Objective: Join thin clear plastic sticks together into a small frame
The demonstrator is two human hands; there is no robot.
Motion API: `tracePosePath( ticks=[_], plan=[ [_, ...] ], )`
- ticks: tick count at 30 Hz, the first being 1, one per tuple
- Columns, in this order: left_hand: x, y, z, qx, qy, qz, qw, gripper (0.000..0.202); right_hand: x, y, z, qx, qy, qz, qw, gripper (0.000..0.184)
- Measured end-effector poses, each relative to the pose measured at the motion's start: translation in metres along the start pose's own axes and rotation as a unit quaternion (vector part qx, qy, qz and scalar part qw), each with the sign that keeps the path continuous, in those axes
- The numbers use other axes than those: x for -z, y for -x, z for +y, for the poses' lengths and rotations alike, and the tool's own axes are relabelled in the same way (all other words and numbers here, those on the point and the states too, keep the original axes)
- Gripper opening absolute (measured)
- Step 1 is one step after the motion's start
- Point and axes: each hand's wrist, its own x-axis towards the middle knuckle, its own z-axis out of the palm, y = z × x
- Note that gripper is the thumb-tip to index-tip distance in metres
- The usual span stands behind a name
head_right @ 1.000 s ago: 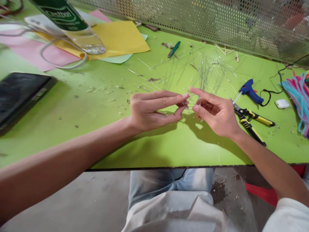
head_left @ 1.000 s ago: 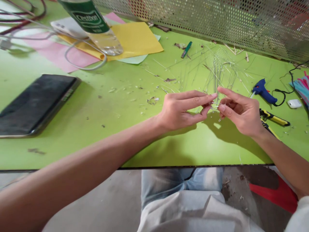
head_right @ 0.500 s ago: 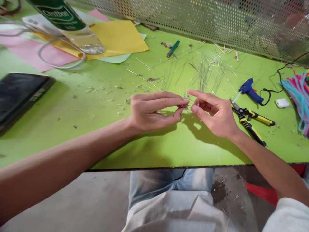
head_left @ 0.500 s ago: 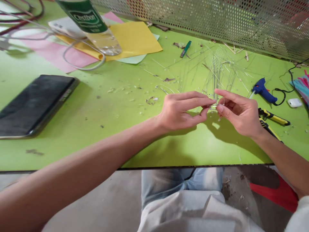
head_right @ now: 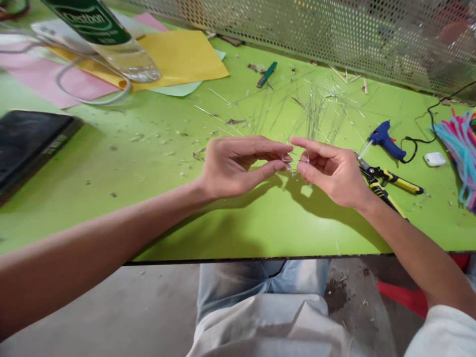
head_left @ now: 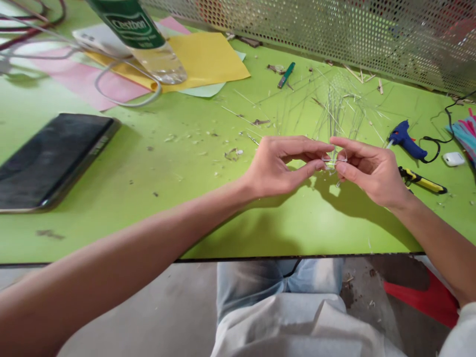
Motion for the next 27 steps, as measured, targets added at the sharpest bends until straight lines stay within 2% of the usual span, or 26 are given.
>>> tracePosePath(
  ticks=[8, 11, 15, 21, 27],
  plan=[
    [0.0028, -0.0037, 0.0056, 0.015, 0.003, -0.011, 1.000, 0.016, 0.0003, 0.0004, 0.0002, 0.006, -0.001, -0.010, 1.000, 0.042],
    [0.0006, -0.0025, 0.0052, 0.033, 0.010, 0.007, 0.999, 0.014, 0.0000, 0.0003, -0.0001, 0.014, 0.008, -0.004, 1.000, 0.043],
    [-0.0032, -0.0001, 0.0033, 0.100, 0.052, 0.047, 0.993, 0.027, 0.0000, -0.0002, 0.0003, 0.026, 0.024, 0.007, 0.999, 0.043],
    [-0.0014, -0.0028, 0.0022, 0.163, 0.124, 0.068, 0.977, 0.043, 0.0010, -0.0011, 0.0025, 0.044, 0.047, 0.029, 0.998, 0.043],
    [-0.0015, -0.0074, 0.0032, 0.241, 0.119, 0.113, 0.957, 0.054, 0.0021, -0.0015, 0.0040, 0.043, 0.049, 0.049, 0.997, 0.042]
  ],
)
